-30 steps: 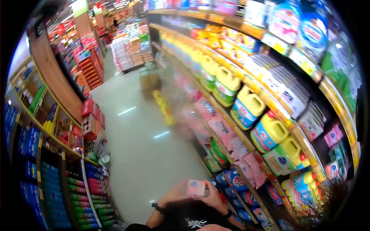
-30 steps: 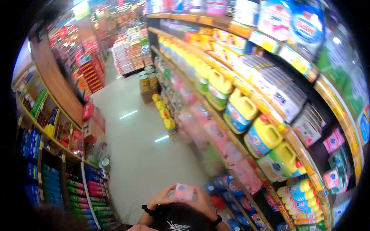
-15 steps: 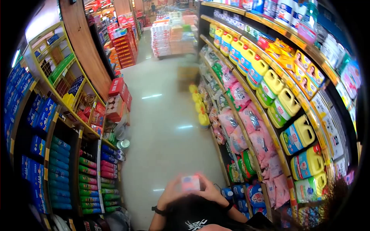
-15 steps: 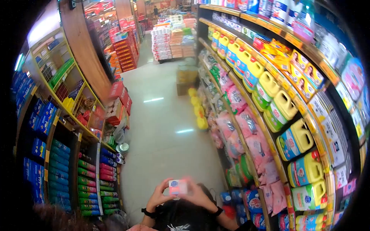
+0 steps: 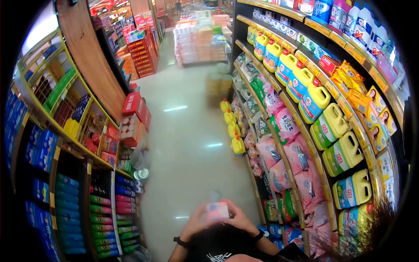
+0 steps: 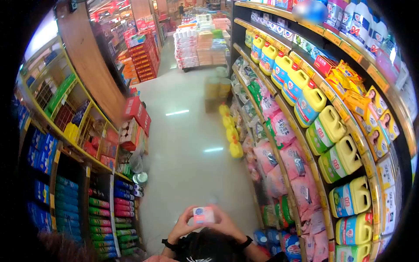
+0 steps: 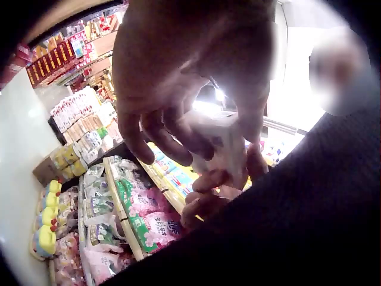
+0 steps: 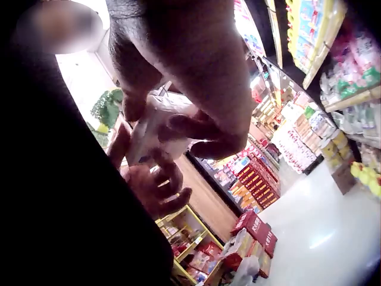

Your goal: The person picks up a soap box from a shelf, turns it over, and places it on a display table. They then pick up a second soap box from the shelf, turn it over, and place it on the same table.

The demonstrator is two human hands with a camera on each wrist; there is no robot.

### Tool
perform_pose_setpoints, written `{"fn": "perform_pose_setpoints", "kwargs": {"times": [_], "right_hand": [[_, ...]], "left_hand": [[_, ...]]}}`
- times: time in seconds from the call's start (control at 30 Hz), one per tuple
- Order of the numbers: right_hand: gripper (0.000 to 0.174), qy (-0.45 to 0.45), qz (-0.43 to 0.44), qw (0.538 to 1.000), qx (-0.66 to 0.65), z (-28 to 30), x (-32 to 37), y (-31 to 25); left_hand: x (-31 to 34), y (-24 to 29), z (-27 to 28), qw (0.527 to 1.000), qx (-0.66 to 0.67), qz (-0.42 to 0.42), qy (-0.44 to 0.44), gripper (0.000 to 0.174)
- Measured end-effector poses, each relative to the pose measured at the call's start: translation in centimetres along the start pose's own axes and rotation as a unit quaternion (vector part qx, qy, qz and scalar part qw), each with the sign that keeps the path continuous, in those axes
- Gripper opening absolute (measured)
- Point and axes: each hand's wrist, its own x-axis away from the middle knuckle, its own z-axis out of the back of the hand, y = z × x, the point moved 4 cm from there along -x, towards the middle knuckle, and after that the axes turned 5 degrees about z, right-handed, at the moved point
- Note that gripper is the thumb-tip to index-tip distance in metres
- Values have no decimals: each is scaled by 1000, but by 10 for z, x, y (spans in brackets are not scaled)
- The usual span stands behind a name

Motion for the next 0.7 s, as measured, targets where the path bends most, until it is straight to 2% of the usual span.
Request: {"fn": "perform_pose_setpoints", "kwargs": {"times": [0.07, 0.2, 0.3, 0.4, 0.5, 0.6, 0.7], "right_hand": [[78, -7, -34, 998, -43, 8, -29, -9], [81, -19, -85, 995, -40, 35, -89, -1], [71, 16, 58, 994, 93, 58, -133, 1], [72, 13, 69, 995, 66, 73, -175, -1], [73, 10, 17, 999, -32, 77, -209, -12], [72, -12, -12, 1000, -15, 79, -241, -20], [69, -28, 19, 999, 37, 85, -280, -3]], "left_hand": [[-29, 12, 12, 998, 29, 47, -7, 82], [-93, 35, 38, 999, -34, 2, -26, 84], [-138, 29, 56, 999, -32, -4, -23, 85], [-180, 41, 67, 999, -24, -19, -18, 85], [-206, 36, 81, 1000, -9, -6, -6, 82], [-228, 49, 96, 999, 33, 9, -13, 79], [-254, 52, 122, 1000, 17, -12, -5, 77]]}}
